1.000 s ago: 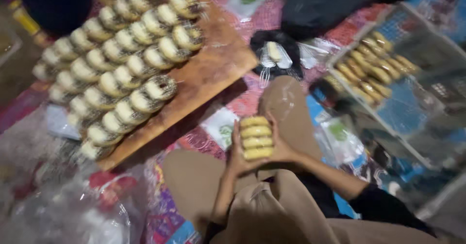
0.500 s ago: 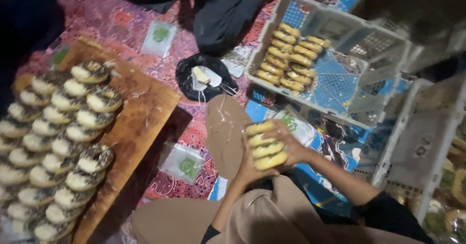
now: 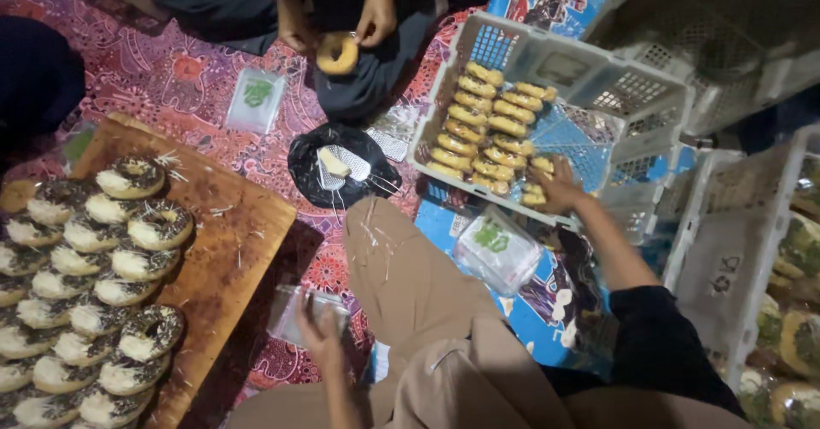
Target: The person grates a block of white cheese over a wooden board filled with ring-shaped pastries using a handheld metal grater. The person then picks up a pastry and places it into a small plastic bag.
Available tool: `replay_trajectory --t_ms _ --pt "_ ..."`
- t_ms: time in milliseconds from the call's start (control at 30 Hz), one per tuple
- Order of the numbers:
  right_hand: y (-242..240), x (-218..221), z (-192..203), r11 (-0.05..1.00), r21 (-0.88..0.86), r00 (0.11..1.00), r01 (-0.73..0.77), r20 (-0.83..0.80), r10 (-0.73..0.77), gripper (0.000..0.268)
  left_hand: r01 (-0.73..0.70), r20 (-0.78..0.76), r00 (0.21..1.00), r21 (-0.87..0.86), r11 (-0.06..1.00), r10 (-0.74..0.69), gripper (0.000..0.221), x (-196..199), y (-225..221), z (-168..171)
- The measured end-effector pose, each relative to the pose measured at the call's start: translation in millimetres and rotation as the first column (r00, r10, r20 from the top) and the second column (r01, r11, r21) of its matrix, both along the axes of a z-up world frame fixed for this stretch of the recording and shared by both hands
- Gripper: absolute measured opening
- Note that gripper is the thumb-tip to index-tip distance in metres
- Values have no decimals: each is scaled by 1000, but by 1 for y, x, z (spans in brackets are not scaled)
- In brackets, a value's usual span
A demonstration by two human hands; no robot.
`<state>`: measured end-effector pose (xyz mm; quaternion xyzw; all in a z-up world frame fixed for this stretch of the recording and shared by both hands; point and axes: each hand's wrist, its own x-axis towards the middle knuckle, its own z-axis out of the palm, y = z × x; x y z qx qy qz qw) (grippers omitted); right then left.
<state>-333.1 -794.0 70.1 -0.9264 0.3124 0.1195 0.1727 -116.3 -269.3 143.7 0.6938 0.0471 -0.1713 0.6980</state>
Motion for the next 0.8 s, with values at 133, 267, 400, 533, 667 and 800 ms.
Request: replay_trajectory --t_ms 133,267,400,533,667,800 --pt "-56 -1 -16 820 566 996 82 -17 -87 57 -143 188 972 -16 990 143 53 4 58 -21" --pt "-71 28 -35 913 229 867 337 302 -396 54 -294 102 950 -31 955 295 56 4 81 -35" --pt "-50 68 -58 890 101 834 445 315 -453 44 -368 14 929 -75 927 370 56 9 77 -36" --pt "-42 69 -60 808 342 686 480 427 -589 38 -331 23 943 -81 940 333 56 13 69 -31" --pt "-71 70 -51 725 107 637 681 403 -658 45 -321 -15 947 -69 945 320 55 17 63 -34" --pt "-110 112 -48 727 56 452 685 750 -484 89 -332 -16 943 -79 940 332 52 20 58 -41"
